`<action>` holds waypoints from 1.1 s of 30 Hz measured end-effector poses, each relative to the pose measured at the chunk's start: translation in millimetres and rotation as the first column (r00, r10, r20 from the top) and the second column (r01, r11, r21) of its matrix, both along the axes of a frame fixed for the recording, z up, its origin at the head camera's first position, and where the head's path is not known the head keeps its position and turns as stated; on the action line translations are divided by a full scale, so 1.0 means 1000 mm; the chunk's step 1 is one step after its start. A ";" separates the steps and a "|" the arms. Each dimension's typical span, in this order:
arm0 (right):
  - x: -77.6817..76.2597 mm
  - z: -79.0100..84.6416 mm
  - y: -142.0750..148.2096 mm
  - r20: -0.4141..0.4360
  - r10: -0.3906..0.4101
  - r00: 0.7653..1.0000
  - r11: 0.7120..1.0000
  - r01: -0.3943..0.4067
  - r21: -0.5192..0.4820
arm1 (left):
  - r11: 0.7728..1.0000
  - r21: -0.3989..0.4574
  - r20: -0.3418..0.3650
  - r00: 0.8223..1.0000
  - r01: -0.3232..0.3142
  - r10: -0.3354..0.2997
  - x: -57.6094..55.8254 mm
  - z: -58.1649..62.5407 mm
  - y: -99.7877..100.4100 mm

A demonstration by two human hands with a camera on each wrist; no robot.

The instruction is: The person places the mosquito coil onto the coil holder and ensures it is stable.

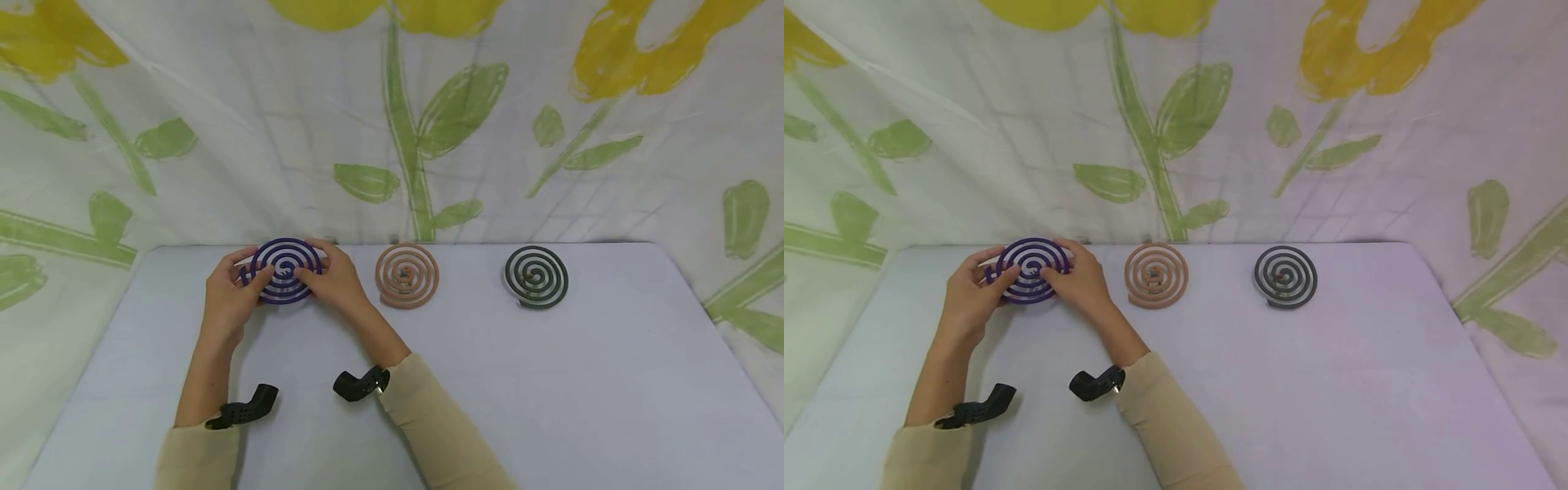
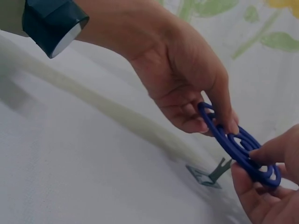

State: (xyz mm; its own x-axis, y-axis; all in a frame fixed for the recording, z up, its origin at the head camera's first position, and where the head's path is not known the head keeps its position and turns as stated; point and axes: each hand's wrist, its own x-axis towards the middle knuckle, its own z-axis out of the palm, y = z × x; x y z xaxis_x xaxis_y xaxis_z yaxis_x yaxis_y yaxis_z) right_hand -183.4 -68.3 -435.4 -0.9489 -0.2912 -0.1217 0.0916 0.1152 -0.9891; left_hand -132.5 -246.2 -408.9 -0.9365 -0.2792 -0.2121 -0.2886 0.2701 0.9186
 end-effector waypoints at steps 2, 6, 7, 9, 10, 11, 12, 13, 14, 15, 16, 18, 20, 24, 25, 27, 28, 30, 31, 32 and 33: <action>0.000 0.000 -0.002 -0.016 -0.001 1.000 1.000 0.002 0.014 | 1.000 -0.002 -0.002 1.000 -0.018 0.018 0.000 0.000 0.000; 0.001 -0.001 -0.004 -0.040 -0.013 0.999 0.999 0.015 0.042 | 0.999 0.026 0.014 0.999 -0.033 0.033 0.000 -0.003 0.000; 0.001 -0.002 -0.004 -0.045 -0.018 0.999 0.999 0.020 0.049 | 0.999 0.036 0.020 0.999 -0.036 0.035 0.000 -0.004 0.000; 0.000 -0.003 -0.003 -0.061 -0.033 0.998 0.997 0.036 0.061 | 0.998 0.050 0.030 0.999 -0.038 0.037 -0.001 -0.005 0.002; -0.001 -0.003 -0.003 -0.070 -0.041 0.997 0.997 0.046 0.067 | 0.998 0.052 0.033 0.999 -0.038 0.036 -0.001 -0.006 0.003; -0.001 -0.004 -0.002 -0.081 -0.045 0.996 0.996 0.051 0.075 | 0.998 0.051 0.034 0.999 -0.039 0.037 -0.002 -0.006 0.004; -0.002 -0.006 -0.001 -0.093 -0.052 0.994 0.995 0.060 0.080 | 0.997 0.057 0.030 0.999 -0.044 0.042 -0.003 -0.007 0.006; -0.003 -0.007 0.000 -0.103 -0.063 0.993 0.994 0.072 0.086 | 0.998 0.054 0.023 0.999 -0.041 0.039 -0.005 -0.008 0.008; -0.004 -0.010 0.002 -0.110 -0.077 0.991 0.992 0.088 0.096 | 0.998 0.055 0.023 0.999 -0.030 0.029 -0.006 -0.009 0.011; -0.004 -0.012 0.005 -0.115 -0.095 0.989 0.988 0.108 0.108 | 0.998 0.059 0.023 1.000 -0.017 0.015 -0.008 -0.011 0.014; -0.004 -0.014 0.007 -0.114 -0.113 0.987 0.985 0.126 0.118 | 0.998 0.062 0.022 1.000 -0.002 0.001 -0.010 -0.013 0.017; -0.004 -0.017 0.012 -0.117 -0.142 0.983 0.978 0.157 0.136 | 0.998 0.065 0.023 1.000 0.018 -0.020 -0.013 -0.016 0.022; -0.004 -0.017 0.013 -0.125 -0.150 0.981 0.974 0.169 0.152 | 0.998 0.057 0.023 0.999 0.021 -0.022 -0.013 -0.018 0.024; -0.006 -0.012 0.006 -0.142 -0.112 0.984 0.981 0.133 0.143 | 1.000 0.006 0.011 1.000 -0.021 0.021 -0.011 -0.013 0.018; -0.007 -0.011 0.004 -0.141 -0.106 0.984 0.982 0.126 0.138 | 1.000 -0.002 0.007 1.000 -0.028 0.028 -0.011 -0.012 0.016; -0.007 -0.010 0.001 -0.140 -0.109 0.984 0.983 0.127 0.131 | 1.000 -0.011 0.004 1.000 -0.029 0.029 -0.011 -0.011 0.013; -0.007 -0.009 0.000 -0.136 -0.115 0.984 0.983 0.133 0.130 | 1.000 -0.013 0.007 1.000 -0.025 0.025 -0.011 -0.011 0.012; -0.006 -0.010 0.000 -0.127 -0.126 0.984 0.981 0.143 0.132 | 1.000 -0.012 0.015 1.000 -0.020 0.020 -0.011 -0.012 0.013; -0.007 -0.011 0.000 -0.124 -0.127 0.984 0.980 0.144 0.135 | 1.000 -0.009 0.020 1.000 -0.022 0.022 -0.011 -0.012 0.013; -0.007 -0.012 0.001 -0.122 -0.123 0.985 0.980 0.140 0.140 | 1.000 -0.016 0.024 0.999 -0.025 0.025 -0.011 -0.013 0.013; -0.007 -0.013 0.000 -0.121 -0.118 0.986 0.981 0.135 0.140 | 0.999 -0.019 0.028 0.999 -0.030 0.031 -0.010 -0.013 0.014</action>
